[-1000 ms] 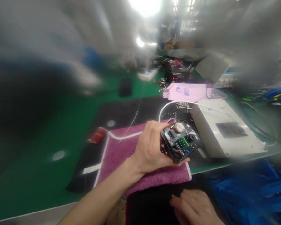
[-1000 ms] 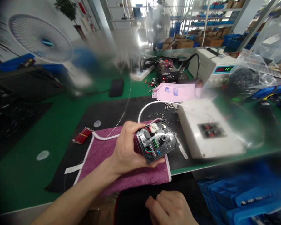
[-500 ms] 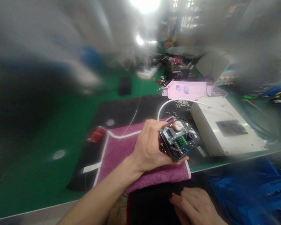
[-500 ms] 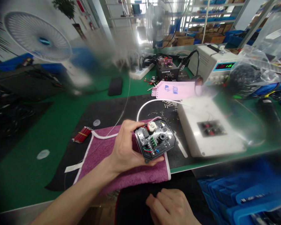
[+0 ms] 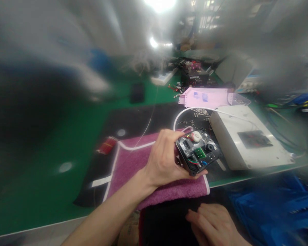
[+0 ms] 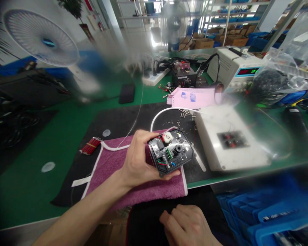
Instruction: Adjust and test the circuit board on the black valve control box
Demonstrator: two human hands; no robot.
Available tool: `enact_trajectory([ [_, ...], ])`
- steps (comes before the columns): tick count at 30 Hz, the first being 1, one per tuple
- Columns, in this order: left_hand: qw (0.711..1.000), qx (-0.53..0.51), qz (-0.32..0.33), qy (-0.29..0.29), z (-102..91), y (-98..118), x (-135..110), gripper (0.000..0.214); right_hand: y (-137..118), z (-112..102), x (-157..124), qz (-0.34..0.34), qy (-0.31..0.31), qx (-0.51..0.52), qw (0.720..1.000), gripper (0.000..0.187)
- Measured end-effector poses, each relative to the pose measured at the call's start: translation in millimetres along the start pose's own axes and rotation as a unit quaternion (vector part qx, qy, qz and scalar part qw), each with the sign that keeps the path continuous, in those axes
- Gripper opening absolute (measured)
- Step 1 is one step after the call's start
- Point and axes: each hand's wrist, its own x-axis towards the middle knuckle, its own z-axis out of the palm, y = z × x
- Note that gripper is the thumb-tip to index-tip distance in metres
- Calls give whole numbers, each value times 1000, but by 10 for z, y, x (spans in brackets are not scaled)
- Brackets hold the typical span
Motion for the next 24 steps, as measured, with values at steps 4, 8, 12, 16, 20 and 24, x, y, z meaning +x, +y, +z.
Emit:
enact_trajectory([
  [4,1000,1,-2,0,-6,9,3,103,5,-5,-16,-1,-2,-2,1000,24],
  [8,1000,4,-2,-2,-13,16,16,103,1,-19,-18,-2,-8,0,1000,23],
  [12,1000,5,10,1,-16,9,26,105,-15,-19,-5,-4,-5,4,1000,23],
  [16,1000,5,15,3,-17,-1,26,104,-17,-15,-3,1,-9,5,1000,23],
  [20,1000,-6,24,-4,-30,-8,38,103,-17,-42,-8,5,-5,3,1000,23],
  [24,999,-32,20,-21,-54,-21,62,99,-40,-91,4,13,-1,0,1000,24],
])
